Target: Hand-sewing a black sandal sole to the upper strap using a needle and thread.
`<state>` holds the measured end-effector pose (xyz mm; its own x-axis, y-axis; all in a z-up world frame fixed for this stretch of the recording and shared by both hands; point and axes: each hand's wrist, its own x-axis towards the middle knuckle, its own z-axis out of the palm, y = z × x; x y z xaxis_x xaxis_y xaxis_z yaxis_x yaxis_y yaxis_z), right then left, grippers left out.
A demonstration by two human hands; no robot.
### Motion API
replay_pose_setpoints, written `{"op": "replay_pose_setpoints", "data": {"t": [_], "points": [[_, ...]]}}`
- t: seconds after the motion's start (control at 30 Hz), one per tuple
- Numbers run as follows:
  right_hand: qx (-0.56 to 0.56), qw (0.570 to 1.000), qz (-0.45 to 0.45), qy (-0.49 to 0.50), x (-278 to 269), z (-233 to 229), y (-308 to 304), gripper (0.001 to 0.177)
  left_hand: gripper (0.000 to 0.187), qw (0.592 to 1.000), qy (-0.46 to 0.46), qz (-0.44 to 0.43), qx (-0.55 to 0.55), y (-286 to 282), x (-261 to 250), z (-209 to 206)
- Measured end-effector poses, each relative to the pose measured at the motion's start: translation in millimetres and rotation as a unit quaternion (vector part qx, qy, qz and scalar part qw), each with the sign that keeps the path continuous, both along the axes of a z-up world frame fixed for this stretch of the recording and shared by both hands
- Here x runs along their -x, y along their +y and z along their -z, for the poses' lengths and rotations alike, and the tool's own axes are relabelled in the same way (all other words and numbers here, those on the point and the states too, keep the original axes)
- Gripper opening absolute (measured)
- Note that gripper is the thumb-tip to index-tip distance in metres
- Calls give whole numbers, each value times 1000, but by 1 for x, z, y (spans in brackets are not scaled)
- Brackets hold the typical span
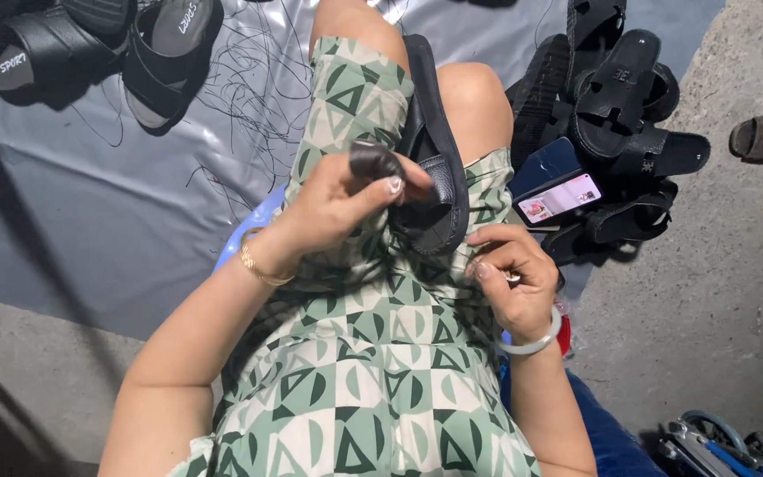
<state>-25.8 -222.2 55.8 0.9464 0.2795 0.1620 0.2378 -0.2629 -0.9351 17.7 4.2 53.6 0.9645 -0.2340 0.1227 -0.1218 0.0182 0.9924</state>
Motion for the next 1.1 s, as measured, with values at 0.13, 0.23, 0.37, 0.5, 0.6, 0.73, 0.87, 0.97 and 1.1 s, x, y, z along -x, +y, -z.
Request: {"op": "replay_pose_setpoints", "data": {"t": [0.13, 0.23, 0.37, 0.5, 0.6, 0.73, 0.87, 0.97, 1.1], "points": [[-144, 988, 23, 53, 4, 14, 23, 29, 19, 928, 198, 48, 313, -27, -4, 24], [-121, 992, 38, 21, -3, 22, 32, 33, 18, 968, 112, 16, 224, -25, -19, 33], [-106, 993, 29, 31, -3, 16, 30, 34, 17, 967, 93, -11, 238, -28, -17, 36], [-143, 985, 31, 90, 0, 1, 12, 29, 19, 991, 8, 79, 108, -27, -8, 3], [-183, 978, 73, 74, -9, -16, 0, 30, 36, 961, -231, 93, -122, -31, 8, 2], [29, 987, 127, 94, -35, -25, 1, 20, 6, 992, 24, -58, 111, 40, 7, 19], [202, 948, -11, 244, -48, -17, 20, 68, 5, 938, -68, -326, -95, 70, 7, -38], [234, 954, 0, 185, -39, -10, 25, 55, 123, 980, -15, 102, 168, 34, 64, -87], [230, 962, 45, 139, -17, -4, 22, 50, 60, 798, 96, 518, 292, 6, 82, -99]]}}
